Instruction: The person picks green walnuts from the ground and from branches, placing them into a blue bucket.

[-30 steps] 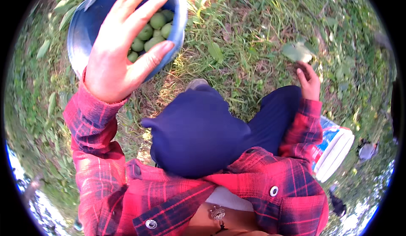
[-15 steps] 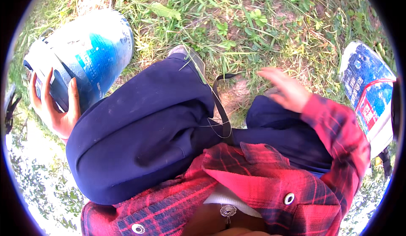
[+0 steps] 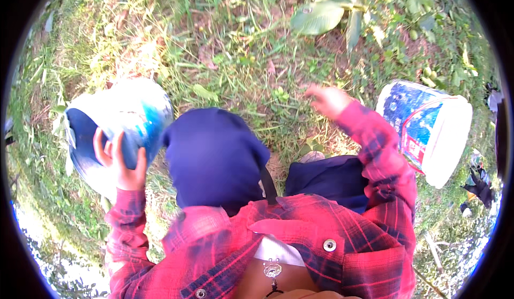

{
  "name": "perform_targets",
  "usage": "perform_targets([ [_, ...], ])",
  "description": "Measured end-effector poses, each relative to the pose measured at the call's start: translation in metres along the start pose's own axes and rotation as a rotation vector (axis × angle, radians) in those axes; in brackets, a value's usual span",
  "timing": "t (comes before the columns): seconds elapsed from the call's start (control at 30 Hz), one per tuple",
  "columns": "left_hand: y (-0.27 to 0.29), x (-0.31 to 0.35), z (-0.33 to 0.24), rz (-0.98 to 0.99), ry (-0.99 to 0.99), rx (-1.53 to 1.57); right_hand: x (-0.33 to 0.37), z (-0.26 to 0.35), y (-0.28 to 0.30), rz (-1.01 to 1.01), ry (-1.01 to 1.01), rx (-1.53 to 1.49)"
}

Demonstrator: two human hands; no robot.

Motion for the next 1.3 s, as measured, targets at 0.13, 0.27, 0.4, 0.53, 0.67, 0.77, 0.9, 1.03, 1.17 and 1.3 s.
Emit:
perform_targets([
  [0.13,0.000,-0.007,0.003,-0.008,-0.028,0.170,0.033,-0.028,0.103,-0.304,-0.269,-0.175],
  [0.27,0.010,-0.001,0.006,-0.006,0.065,0.330,0.089,-0.037,0.173,-0.311,-0.406,0.032],
  [0.4,0.015,-0.010,0.010,-0.055,0.034,0.302,0.142,-0.076,0.201,-0.582,-0.646,-0.187],
  [0.53,0.016,-0.021,0.015,-0.030,0.053,0.282,0.121,-0.143,0.194,-0.687,-0.637,-0.499],
  [0.67,0.021,-0.032,0.013,-0.037,0.050,0.228,-0.012,-0.097,0.184,-0.777,-0.418,-0.311],
  [0.77,0.014,-0.029,0.012,-0.059,0.152,0.228,-0.114,-0.104,0.192,-0.818,-0.365,-0.280],
  [0.9,-0.011,-0.035,0.031,-0.475,0.980,0.530,-0.222,-0.173,0.205,-0.886,-0.370,0.002],
  [1.03,-0.027,-0.025,0.101,-0.359,1.257,0.261,-0.289,-0.226,0.199,-0.503,-0.746,0.076],
  [1.17,-0.031,-0.058,0.147,-0.056,1.144,-0.368,-0.310,-0.221,0.200,-0.418,-0.800,0.175],
  [1.3,-0.029,-0.106,0.116,-0.110,1.267,-0.179,-0.305,-0.279,0.206,-0.364,-0.700,0.271],
])
Point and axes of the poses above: each hand's wrist, its own x-axis away from the middle knuckle, its own y-axis out of the back of the hand, z = x × y, the point moved 2 cm from there along -x, towards the middle knuckle, and after that the axes turned 7 degrees about -z, right-handed, at the moved point
